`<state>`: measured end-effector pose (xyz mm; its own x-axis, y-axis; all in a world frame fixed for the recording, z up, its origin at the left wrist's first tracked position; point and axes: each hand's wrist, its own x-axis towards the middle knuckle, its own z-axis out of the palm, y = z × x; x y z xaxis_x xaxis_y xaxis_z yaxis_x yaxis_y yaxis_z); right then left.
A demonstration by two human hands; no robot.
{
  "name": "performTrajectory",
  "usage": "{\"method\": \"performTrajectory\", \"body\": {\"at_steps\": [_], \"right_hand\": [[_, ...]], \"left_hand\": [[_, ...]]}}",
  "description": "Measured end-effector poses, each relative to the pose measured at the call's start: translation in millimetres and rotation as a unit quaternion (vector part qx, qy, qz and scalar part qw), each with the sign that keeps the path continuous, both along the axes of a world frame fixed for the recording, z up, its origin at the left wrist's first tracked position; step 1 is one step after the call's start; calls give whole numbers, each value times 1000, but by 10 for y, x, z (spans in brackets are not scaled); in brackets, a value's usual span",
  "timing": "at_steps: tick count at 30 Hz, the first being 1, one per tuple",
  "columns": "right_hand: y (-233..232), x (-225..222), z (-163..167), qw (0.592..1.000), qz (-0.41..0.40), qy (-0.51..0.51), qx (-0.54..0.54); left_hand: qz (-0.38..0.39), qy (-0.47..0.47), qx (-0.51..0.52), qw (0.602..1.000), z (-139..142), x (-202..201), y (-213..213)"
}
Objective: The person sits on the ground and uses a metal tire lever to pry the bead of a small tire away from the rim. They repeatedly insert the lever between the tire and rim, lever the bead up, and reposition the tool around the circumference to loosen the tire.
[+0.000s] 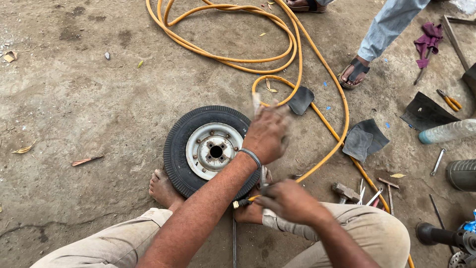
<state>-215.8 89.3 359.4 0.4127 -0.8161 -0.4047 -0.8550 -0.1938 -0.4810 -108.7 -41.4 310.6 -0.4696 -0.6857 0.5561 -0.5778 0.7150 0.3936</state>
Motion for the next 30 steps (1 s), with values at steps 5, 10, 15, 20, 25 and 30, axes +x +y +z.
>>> {"method": "performTrajectory", "body": {"at_steps": [5,10,15,20,25,30], "right_hand": [[13,132,-7,988,38,-117,-96],[-111,-379,196,970,-149,-78,-174],[-239,-713,267,938,-233,17,-256],[-166,-568,277,981,-152,74,-98],[42,276,-42,993,65,-84,54],[52,329,34,976,135,-172,8]], "left_hand": [[65,87,29,994,-252,-111,-96],[-115,-146,300,935,23,60,-137],[-151,-222,219,938,299,173,-8],[-118,-124,212,962,104,180,-68],[33,22,-38,998,-149,45,-267],[108,-52,287,950,-182,-58,-266]]}}
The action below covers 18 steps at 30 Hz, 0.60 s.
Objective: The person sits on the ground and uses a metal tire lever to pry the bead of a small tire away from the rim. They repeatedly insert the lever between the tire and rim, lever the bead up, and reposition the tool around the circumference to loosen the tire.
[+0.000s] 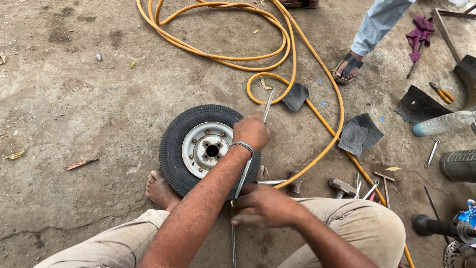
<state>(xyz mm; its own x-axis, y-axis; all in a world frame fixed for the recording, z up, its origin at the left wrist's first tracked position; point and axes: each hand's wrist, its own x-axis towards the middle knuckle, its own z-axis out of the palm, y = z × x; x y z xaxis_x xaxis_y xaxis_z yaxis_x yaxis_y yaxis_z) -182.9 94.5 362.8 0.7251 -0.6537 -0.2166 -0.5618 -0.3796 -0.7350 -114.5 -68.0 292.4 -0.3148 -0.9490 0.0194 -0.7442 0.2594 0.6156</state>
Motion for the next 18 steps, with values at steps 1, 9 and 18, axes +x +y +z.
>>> {"method": "performTrajectory", "body": {"at_steps": [1,9,18], "right_hand": [[-39,-145,64,999,-26,-36,5],[-295,-1076,288,881,-326,107,-327],[-96,-385,80,993,-108,26,-50]], "left_hand": [[-55,-19,57,997,15,4,19],[-348,-80,53,933,362,92,336],[22,-31,-401,915,166,111,82]]}}
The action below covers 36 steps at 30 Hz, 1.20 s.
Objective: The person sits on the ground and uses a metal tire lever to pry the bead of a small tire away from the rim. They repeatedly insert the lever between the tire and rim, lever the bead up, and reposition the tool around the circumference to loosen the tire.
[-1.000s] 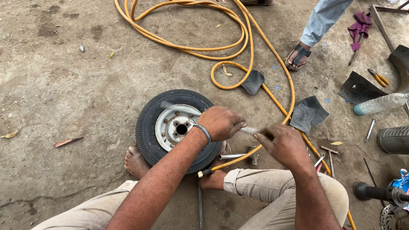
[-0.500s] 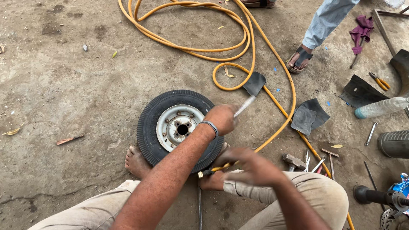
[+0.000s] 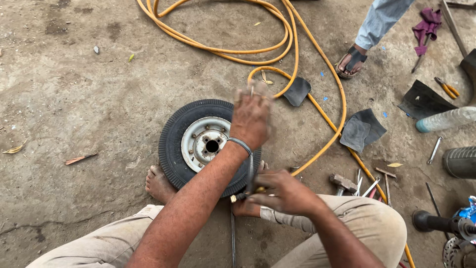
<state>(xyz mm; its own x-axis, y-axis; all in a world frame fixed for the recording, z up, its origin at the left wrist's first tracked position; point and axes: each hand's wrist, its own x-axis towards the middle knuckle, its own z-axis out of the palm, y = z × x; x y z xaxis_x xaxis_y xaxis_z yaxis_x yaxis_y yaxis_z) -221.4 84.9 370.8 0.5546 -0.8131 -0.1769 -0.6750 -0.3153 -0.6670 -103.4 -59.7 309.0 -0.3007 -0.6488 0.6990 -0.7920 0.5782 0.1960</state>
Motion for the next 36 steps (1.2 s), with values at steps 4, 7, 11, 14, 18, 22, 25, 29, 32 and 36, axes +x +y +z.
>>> {"method": "performTrajectory", "body": {"at_steps": [4,7,11,14,18,22,25,29,32,36], "right_hand": [[-29,23,-76,995,-42,-90,4],[-79,-222,-2,978,-203,-22,-30],[-182,-544,142,935,-290,54,-199],[-179,-564,241,937,-288,132,-149],[-44,-166,211,972,-190,130,50],[-18,138,63,986,-124,108,-5],[-53,34,48,982,-165,-94,-5],[-67,-113,80,970,-242,-33,1],[-84,-139,80,966,-255,-30,-12],[-106,-158,3,967,-243,-13,-82]], "left_hand": [[8,-4,240,971,-162,-81,-115],[-199,-76,356,910,-101,-71,-85],[-312,-171,363,861,135,-12,109],[-305,-187,385,851,262,71,149],[-190,-109,256,942,235,131,54],[110,-119,196,967,108,157,-41],[93,146,342,924,74,216,-138],[88,90,423,897,92,283,-257],[-4,-84,424,902,88,271,-298],[-129,-109,344,924,24,270,-278]]}}
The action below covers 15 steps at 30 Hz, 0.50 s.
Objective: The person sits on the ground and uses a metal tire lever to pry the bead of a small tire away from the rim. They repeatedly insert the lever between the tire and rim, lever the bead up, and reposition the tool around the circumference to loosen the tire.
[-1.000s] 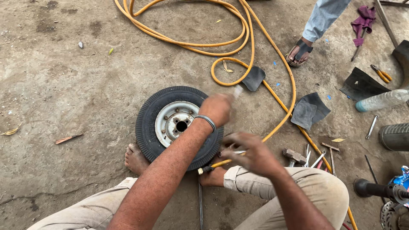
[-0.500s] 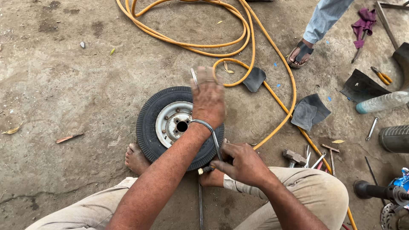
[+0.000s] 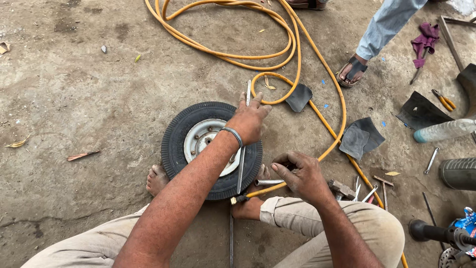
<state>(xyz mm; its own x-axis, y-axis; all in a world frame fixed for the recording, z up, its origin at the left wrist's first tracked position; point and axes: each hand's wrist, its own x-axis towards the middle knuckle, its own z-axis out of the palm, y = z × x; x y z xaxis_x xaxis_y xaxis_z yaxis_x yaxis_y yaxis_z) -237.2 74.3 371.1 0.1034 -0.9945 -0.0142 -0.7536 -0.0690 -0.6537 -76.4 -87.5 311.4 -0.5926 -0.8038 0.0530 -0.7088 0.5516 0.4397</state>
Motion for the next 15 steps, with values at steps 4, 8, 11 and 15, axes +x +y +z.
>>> {"method": "performTrajectory", "body": {"at_steps": [4,8,11,15], "right_hand": [[8,74,-105,997,-4,73,-39],[-200,431,-145,967,30,158,-196],[-579,752,-96,888,149,275,-337],[-1042,1086,-38,803,345,435,-218]], "left_hand": [[4,191,-28,981,-146,116,76],[133,479,20,868,-481,474,175],[281,496,85,817,-790,706,190],[335,430,38,837,-1094,1029,156]]}}
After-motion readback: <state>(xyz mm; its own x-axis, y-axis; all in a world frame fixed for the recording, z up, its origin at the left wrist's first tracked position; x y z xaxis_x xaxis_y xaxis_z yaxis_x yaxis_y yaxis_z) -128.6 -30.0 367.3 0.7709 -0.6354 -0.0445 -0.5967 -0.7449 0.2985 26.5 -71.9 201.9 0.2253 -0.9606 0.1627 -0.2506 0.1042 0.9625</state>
